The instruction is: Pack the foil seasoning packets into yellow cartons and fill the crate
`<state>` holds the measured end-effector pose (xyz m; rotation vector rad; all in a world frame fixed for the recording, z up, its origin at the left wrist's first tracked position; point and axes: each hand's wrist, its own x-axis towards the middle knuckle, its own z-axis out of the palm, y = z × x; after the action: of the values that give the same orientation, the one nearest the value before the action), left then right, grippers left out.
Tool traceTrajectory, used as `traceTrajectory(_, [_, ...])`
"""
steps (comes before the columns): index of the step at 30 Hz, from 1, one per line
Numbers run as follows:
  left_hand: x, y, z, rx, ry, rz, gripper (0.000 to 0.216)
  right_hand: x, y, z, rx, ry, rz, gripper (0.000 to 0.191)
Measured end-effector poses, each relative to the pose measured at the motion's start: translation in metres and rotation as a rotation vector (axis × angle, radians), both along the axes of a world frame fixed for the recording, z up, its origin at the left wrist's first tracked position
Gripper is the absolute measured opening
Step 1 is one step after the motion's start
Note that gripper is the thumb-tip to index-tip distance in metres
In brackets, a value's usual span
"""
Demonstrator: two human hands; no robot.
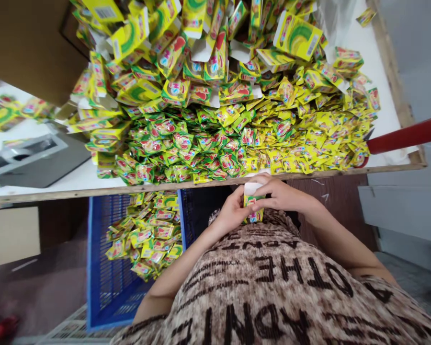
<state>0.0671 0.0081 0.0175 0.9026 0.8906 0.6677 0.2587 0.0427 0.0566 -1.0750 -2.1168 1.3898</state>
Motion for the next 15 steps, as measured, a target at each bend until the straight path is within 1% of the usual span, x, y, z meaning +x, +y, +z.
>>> traceTrajectory(2, [0.0, 0.001, 0.003, -0.041, 0.011, 0.023, 0.054, 0.005, -0.002, -0.001, -0.075, 0.118, -0.249, 0.02])
traceTrajectory(3, [0.0, 0.001, 0.005, -0.063, 0.01, 0.032, 0.054, 0.007, -0.004, -0.003, -0.144, 0.179, -0.387, 0.021])
traceTrajectory(4, [-0.001, 0.001, 0.007, -0.09, -0.007, 0.041, 0.054, 0.008, -0.006, -0.006, -0.237, 0.233, -0.498, 0.023])
traceTrajectory(5, [-0.002, 0.001, 0.009, -0.128, -0.041, 0.056, 0.053, 0.007, -0.01, -0.009, -0.347, 0.282, -0.568, 0.025])
traceTrajectory(7, [-0.004, 0.001, 0.013, -0.244, -0.141, 0.097, 0.053, 0.004, -0.018, -0.016, -0.568, 0.37, -0.596, 0.027])
traceTrajectory(9, [-0.007, 0.002, 0.017, -0.371, -0.234, 0.124, 0.054, -0.001, -0.026, -0.021, -0.704, 0.443, -0.578, 0.027])
traceTrajectory(11, [-0.01, 0.005, 0.02, -0.449, -0.276, 0.104, 0.049, -0.004, -0.031, -0.022, -0.732, 0.484, -0.577, 0.025])
traceTrajectory(13, [-0.012, 0.009, 0.022, -0.471, -0.274, 0.077, 0.041, -0.003, -0.034, -0.019, -0.716, 0.487, -0.563, 0.024])
traceTrajectory(15, [-0.014, 0.011, 0.023, -0.476, -0.247, 0.08, 0.035, 0.0, -0.035, -0.014, -0.709, 0.477, -0.535, 0.022])
